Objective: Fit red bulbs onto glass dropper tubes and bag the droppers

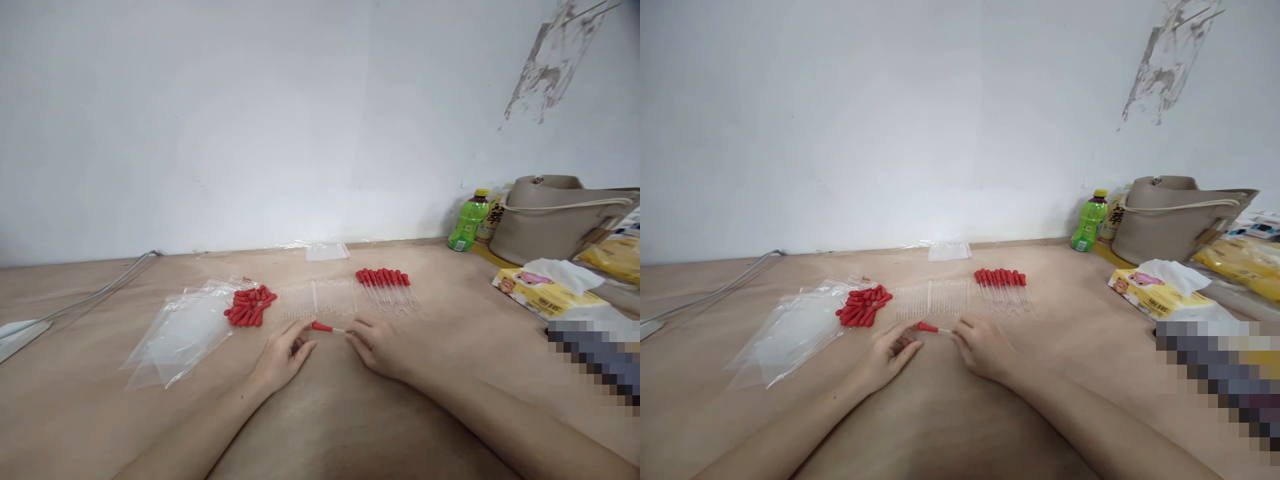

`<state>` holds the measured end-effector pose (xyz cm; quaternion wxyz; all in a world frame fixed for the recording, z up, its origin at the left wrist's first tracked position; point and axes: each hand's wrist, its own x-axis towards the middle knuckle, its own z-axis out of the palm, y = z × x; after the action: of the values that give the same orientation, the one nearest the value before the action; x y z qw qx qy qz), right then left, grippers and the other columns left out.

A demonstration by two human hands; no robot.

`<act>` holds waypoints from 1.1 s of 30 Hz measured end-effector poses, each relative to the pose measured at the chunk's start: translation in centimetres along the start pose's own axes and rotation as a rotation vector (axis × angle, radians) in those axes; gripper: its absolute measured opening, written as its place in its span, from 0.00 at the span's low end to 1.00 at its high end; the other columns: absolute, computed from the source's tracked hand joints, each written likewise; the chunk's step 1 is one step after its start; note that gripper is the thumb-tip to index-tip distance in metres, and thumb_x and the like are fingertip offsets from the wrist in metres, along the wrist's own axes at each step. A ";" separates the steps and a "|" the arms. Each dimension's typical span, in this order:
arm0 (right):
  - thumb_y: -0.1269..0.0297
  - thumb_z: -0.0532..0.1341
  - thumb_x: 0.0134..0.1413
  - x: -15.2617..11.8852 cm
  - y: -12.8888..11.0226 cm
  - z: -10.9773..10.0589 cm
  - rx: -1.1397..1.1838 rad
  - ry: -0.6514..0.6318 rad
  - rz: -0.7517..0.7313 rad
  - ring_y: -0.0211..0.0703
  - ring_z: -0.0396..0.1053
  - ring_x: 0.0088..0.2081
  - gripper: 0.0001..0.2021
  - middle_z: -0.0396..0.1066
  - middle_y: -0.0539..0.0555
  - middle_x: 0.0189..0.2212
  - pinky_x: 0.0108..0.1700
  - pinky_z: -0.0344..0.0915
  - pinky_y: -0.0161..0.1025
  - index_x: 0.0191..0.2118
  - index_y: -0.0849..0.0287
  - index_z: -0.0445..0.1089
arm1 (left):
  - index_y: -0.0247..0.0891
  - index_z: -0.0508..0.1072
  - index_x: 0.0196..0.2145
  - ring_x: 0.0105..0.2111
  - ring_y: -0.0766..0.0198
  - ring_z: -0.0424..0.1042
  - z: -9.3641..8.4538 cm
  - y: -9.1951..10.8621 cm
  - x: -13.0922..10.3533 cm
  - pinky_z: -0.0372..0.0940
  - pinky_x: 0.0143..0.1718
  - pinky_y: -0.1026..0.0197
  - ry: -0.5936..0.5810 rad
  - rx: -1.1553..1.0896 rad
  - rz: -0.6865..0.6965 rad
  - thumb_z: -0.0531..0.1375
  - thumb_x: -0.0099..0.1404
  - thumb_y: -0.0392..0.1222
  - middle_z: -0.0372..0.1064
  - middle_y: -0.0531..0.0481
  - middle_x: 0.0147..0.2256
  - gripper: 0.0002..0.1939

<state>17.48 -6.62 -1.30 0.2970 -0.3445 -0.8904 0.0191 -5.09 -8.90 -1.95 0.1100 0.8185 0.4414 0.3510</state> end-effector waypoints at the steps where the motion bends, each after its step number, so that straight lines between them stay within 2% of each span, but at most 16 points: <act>1: 0.66 0.49 0.55 0.3 0.7 -0.3 0.021 0.043 0.064 0.39 0.63 0.31 0.10 0.66 0.54 0.28 0.34 0.58 0.34 0.30 0.60 0.67 | 0.39 0.61 0.50 0.31 0.65 0.68 -0.1 0.1 0.0 0.65 0.32 0.63 0.000 0.010 -0.009 0.52 0.61 0.37 0.67 0.48 0.36 0.18; 4: 0.64 0.50 0.54 1.6 3.7 -1.5 0.053 0.206 0.314 0.38 0.64 0.28 0.11 0.67 0.53 0.25 0.31 0.57 0.33 0.28 0.61 0.67 | 0.40 0.62 0.49 0.39 0.61 0.66 -0.2 0.3 0.1 0.63 0.41 0.58 -0.007 0.041 0.007 0.54 0.60 0.37 0.64 0.46 0.43 0.18; 6: 0.62 0.52 0.52 2.5 5.7 -2.2 0.030 0.271 0.526 0.37 0.64 0.25 0.11 0.68 0.52 0.23 0.28 0.56 0.32 0.25 0.60 0.66 | 0.40 0.64 0.48 0.43 0.59 0.64 -0.3 0.3 0.2 0.61 0.45 0.55 -0.032 0.043 0.021 0.53 0.60 0.37 0.64 0.46 0.45 0.16; 9: 0.58 0.53 0.48 3.3 7.9 -2.4 -0.081 0.237 0.758 0.38 0.64 0.24 0.13 0.68 0.51 0.20 0.26 0.53 0.32 0.21 0.59 0.65 | 0.40 0.68 0.45 0.44 0.59 0.65 -0.2 0.2 0.3 0.61 0.46 0.54 -0.101 0.038 0.028 0.51 0.62 0.38 0.67 0.46 0.44 0.13; 12: 0.55 0.53 0.47 3.3 8.7 -1.8 -0.190 0.188 0.881 0.40 0.65 0.26 0.13 0.69 0.52 0.22 0.25 0.50 0.33 0.22 0.58 0.67 | 0.39 0.69 0.44 0.45 0.59 0.66 -0.2 0.0 0.4 0.60 0.48 0.53 -0.144 0.049 0.037 0.50 0.63 0.39 0.68 0.46 0.45 0.13; 17: 0.54 0.53 0.45 2.6 8.9 -1.0 -0.211 0.109 0.912 0.42 0.65 0.28 0.13 0.69 0.51 0.22 0.24 0.48 0.34 0.21 0.56 0.67 | 0.40 0.69 0.45 0.47 0.60 0.65 -0.3 0.0 0.4 0.60 0.49 0.54 -0.150 0.062 0.042 0.50 0.63 0.40 0.67 0.47 0.46 0.14; 27: 0.51 0.53 0.45 2.6 9.3 -0.7 -0.237 0.096 0.888 0.41 0.64 0.27 0.15 0.68 0.50 0.22 0.24 0.48 0.33 0.21 0.57 0.65 | 0.38 0.69 0.45 0.47 0.61 0.64 -0.4 -0.1 0.5 0.59 0.50 0.56 -0.163 0.062 0.036 0.51 0.63 0.39 0.67 0.46 0.46 0.14; 33: 0.53 0.53 0.47 2.6 8.1 -0.8 -0.260 0.080 0.828 0.40 0.63 0.27 0.14 0.68 0.50 0.22 0.25 0.48 0.33 0.22 0.58 0.66 | 0.39 0.69 0.46 0.48 0.61 0.64 -0.5 0.0 0.5 0.59 0.50 0.56 -0.171 0.066 0.030 0.51 0.63 0.40 0.66 0.47 0.46 0.15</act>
<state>21.32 1.06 -1.24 0.2528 -0.7076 -0.6597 0.0108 -5.25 -8.58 -1.40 0.1151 0.8550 0.4295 0.2669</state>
